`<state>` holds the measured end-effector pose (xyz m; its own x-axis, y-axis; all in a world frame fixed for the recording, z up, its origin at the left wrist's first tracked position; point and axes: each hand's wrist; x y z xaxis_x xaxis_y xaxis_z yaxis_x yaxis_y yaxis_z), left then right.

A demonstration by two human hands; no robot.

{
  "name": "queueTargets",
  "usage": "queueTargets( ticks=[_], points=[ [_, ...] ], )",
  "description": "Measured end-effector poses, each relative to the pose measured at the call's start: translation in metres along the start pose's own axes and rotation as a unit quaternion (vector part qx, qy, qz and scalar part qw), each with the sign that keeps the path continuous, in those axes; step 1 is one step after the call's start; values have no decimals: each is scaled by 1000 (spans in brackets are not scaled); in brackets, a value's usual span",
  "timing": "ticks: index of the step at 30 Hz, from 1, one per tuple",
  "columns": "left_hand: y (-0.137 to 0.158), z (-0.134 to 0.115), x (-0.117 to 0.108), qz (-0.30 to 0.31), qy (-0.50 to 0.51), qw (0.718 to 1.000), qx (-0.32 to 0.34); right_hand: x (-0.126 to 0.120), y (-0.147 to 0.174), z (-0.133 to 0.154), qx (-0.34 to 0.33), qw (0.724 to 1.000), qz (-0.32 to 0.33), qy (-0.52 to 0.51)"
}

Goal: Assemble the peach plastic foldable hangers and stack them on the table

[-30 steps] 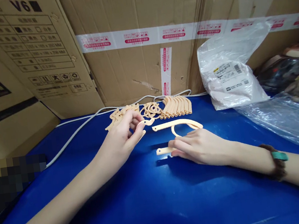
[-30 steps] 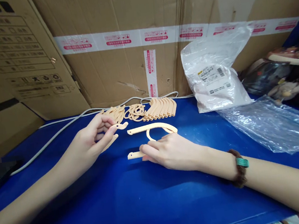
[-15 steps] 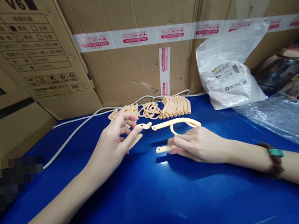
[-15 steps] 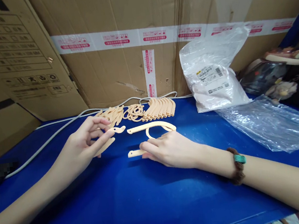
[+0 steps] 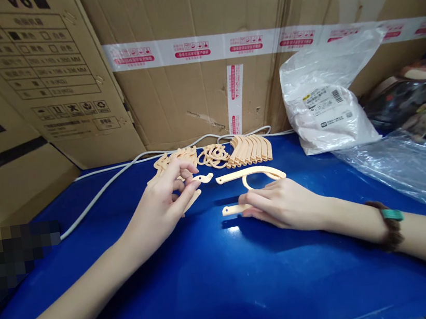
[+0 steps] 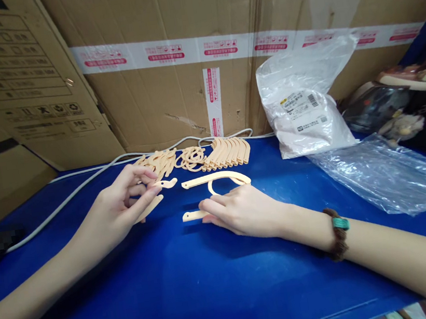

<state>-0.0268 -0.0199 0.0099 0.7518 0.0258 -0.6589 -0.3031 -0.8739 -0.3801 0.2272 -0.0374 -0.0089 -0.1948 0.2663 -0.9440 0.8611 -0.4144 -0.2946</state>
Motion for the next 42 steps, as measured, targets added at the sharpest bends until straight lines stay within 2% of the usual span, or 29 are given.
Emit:
queueTargets(
  ticks=[3, 10, 17, 21, 27, 35, 42],
  points=[
    [1, -1, 1, 1, -21, 1000, 8, 0, 0, -1, 2, 1000, 3, -6],
    [3, -4, 1, 38, 35, 999, 1, 2, 1, -1, 19, 1000, 5, -12],
    [2, -4, 1, 60, -47, 994, 79, 1, 1, -2, 41, 999, -17, 10],
    [3, -5, 2, 83, -56, 991, 91, -1, 2, -1, 48, 998, -44, 5],
    [7, -6, 3, 106, -137, 980, 99, -1, 3, 0, 46, 997, -68, -12],
    [12, -12, 9, 118, -266, 941, 176, 1, 4, -2, 45, 997, -70, -3],
    [12, -12, 9, 163, -268, 937, 152, 1, 5, -3, 19, 994, -111, 14]
  ],
)
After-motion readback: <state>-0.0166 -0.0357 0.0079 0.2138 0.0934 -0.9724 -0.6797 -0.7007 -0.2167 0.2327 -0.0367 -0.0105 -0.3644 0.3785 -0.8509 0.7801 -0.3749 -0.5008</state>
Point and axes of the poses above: each hand's wrist, its own y-axis away from the middle knuckle, its own x-axis out of the palm, z = x × y, and after that the axes turned 5 degrees about -x, right-handed
